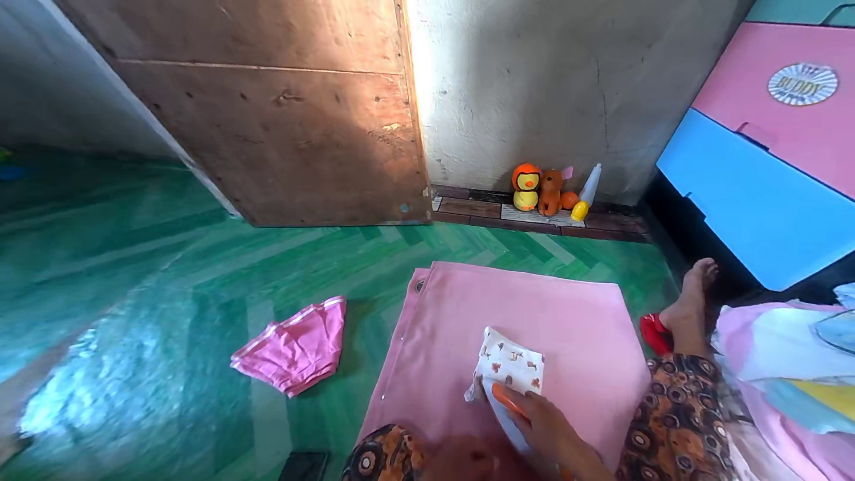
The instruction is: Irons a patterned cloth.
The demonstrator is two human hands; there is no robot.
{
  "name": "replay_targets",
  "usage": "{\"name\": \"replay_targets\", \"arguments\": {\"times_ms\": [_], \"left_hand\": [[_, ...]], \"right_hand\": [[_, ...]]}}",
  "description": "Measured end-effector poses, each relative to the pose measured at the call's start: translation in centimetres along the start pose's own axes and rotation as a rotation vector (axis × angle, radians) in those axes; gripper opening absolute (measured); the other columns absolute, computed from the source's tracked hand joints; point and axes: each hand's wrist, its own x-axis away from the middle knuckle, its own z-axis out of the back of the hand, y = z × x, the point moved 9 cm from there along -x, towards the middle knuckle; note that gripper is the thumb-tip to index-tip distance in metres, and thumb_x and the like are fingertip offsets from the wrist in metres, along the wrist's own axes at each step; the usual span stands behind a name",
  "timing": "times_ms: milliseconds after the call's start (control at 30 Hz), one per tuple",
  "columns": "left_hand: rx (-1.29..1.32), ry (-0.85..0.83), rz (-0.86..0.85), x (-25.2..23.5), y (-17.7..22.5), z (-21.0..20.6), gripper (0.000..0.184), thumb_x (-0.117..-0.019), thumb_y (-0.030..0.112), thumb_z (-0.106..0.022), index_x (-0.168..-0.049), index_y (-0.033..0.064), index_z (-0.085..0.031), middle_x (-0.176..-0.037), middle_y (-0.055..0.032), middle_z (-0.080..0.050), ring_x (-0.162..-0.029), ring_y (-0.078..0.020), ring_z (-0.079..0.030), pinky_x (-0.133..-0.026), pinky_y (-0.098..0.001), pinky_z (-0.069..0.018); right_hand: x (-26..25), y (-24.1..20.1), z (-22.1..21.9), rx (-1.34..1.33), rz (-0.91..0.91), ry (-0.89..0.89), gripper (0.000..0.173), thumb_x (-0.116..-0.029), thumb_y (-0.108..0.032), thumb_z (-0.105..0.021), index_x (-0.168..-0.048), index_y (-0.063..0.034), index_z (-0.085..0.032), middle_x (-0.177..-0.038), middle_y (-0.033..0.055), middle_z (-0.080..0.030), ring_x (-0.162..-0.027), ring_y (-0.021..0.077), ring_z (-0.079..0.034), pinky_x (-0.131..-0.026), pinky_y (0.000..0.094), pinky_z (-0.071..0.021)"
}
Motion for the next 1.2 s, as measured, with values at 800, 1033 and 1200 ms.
{"name": "replay_targets", "arguments": {"times_ms": [800, 1033, 1200], "left_hand": [[-0.441, 0.614, -0.004, -8.2, -0.6, 7.0, 0.045, -0.1026, 0.033, -0.059, -0.148, 0.0319, -0.057, -0.154, -0.0193, -0.047, -0.136, -0.0441, -0.050, -0.104, -0.0634, -0.0447], [-0.517, 0.646, -0.005, -8.7, -0.8, 6.6, 0.046, -0.1030, 0.039, -0.056, -0.149, 0.0336, -0.055, -0.156, -0.0207, -0.044, -0.134, -0.0456, -0.050, -0.100, -0.0640, -0.0452], [-0.515, 0.654, -0.007, -8.4, -0.4, 6.5, 0.046, -0.1028, 0.037, -0.058, -0.149, 0.0321, -0.056, -0.156, -0.0216, -0.045, -0.134, -0.0462, -0.050, -0.101, -0.0648, -0.0450]], "right_hand": [[-4.2, 0.5, 4.5, -0.015, -0.353, 0.082, 0.055, -0.1119, -0.034, -0.038, -0.165, -0.0261, -0.028, -0.143, 0.0254, -0.056, -0.124, 0.0432, -0.061, -0.101, 0.0578, -0.0508], [-3.0, 3.5, 5.0, -0.081, -0.361, 0.088, 0.054, -0.1112, -0.033, -0.040, -0.164, -0.0252, -0.031, -0.137, 0.0240, -0.061, -0.123, 0.0404, -0.063, -0.101, 0.0563, -0.0512], [-4.6, 4.0, 6.2, -0.094, -0.403, 0.114, 0.054, -0.1113, -0.031, -0.040, -0.164, -0.0237, -0.032, -0.136, 0.0226, -0.063, -0.123, 0.0390, -0.063, -0.101, 0.0551, -0.0513]]}}
